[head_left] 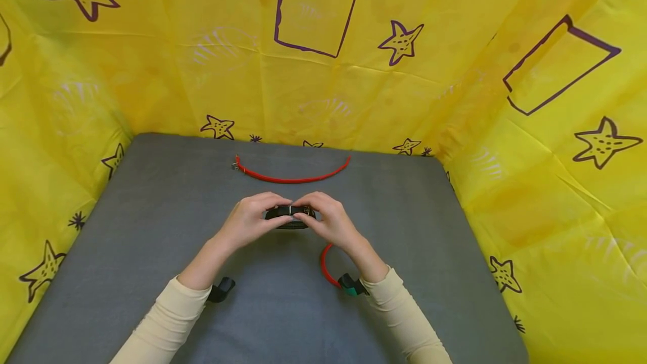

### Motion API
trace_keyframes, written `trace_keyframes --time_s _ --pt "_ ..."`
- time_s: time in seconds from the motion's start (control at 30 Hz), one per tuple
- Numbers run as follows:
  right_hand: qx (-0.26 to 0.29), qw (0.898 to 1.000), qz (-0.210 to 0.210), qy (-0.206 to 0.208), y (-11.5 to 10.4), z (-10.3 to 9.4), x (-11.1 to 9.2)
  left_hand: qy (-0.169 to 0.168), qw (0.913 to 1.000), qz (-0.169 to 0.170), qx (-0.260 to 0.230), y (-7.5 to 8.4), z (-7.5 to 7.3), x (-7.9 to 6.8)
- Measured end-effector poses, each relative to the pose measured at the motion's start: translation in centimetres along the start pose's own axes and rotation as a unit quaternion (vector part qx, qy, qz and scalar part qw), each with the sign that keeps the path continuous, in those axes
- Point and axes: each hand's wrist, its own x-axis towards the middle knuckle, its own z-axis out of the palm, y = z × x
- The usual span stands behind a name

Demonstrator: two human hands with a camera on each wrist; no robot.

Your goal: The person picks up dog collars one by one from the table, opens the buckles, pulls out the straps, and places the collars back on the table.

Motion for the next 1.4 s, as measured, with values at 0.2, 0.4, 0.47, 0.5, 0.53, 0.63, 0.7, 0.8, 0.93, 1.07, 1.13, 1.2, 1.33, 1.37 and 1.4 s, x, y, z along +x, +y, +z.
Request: trace_keyframes --time_s 0.2,0.4,0.47,0.5,0.53,0.63,0.7,0.8,0.93,1.07,1.13,1.2,1.33,1.37,1.4 --pt "-0.008 1.000 -0.005 0.007 -0.1 0.2 0.0 -0.001 1.0000 0.001 0.006 0.0 0.1 0.0" --pt "0.013 1.000 0.004 0.021 -0.1 0.4 -0.1 0.002 1.0000 0.001 -0.009 -0.3 0.2 -0.2" --pt "0.024 0.999 0.010 0.025 0.0 0.4 -0.2 0.003 0.9998 -0.003 -0.018 -0.3 0.2 -0.3" --pt "0.030 0.999 0.011 0.028 -0.1 0.5 -0.1 0.003 0.9997 -0.005 -0.024 -0.3 0.2 -0.3" --pt "0.037 0.999 0.014 0.032 -0.3 0.4 -0.1 0.004 0.9996 -0.006 -0.028 -0.3 0.2 -0.4" --pt "0.061 0.997 0.022 0.044 -1.2 0.2 0.3 0.007 0.9991 -0.011 -0.040 -0.4 0.2 -0.4" --pt "0.077 0.995 0.025 0.052 -2.1 -0.1 0.6 0.011 0.9986 -0.012 -0.050 -0.4 0.2 -0.5" --pt "0.096 0.993 0.035 0.058 -3.0 -0.5 0.9 0.016 0.9978 -0.014 -0.063 -0.5 0.2 -0.6" --pt "0.116 0.990 0.055 0.065 -3.2 -0.6 0.9 0.026 0.9964 -0.018 -0.078 -0.7 0.3 -0.6" --pt "0.127 0.986 0.072 0.076 -3.2 -0.5 0.8 0.037 0.9956 -0.022 -0.083 -0.8 0.4 -0.7" --pt "0.128 0.985 0.078 0.081 -3.2 -0.4 0.8 0.039 0.9953 -0.027 -0.085 -0.8 0.5 -0.6" --pt "0.130 0.984 0.084 0.087 -3.2 -0.4 0.8 0.041 0.9950 -0.030 -0.086 -0.8 0.5 -0.6" --pt "0.143 0.981 0.097 0.092 -3.1 -0.3 0.8 0.041 0.9944 -0.040 -0.089 -0.6 0.4 -0.6" --pt "0.147 0.980 0.099 0.093 -3.1 -0.3 0.8 0.040 0.9943 -0.043 -0.089 -0.6 0.3 -0.6" --pt "0.150 0.979 0.102 0.094 -3.1 -0.3 0.8 0.040 0.9941 -0.046 -0.090 -0.6 0.3 -0.6"
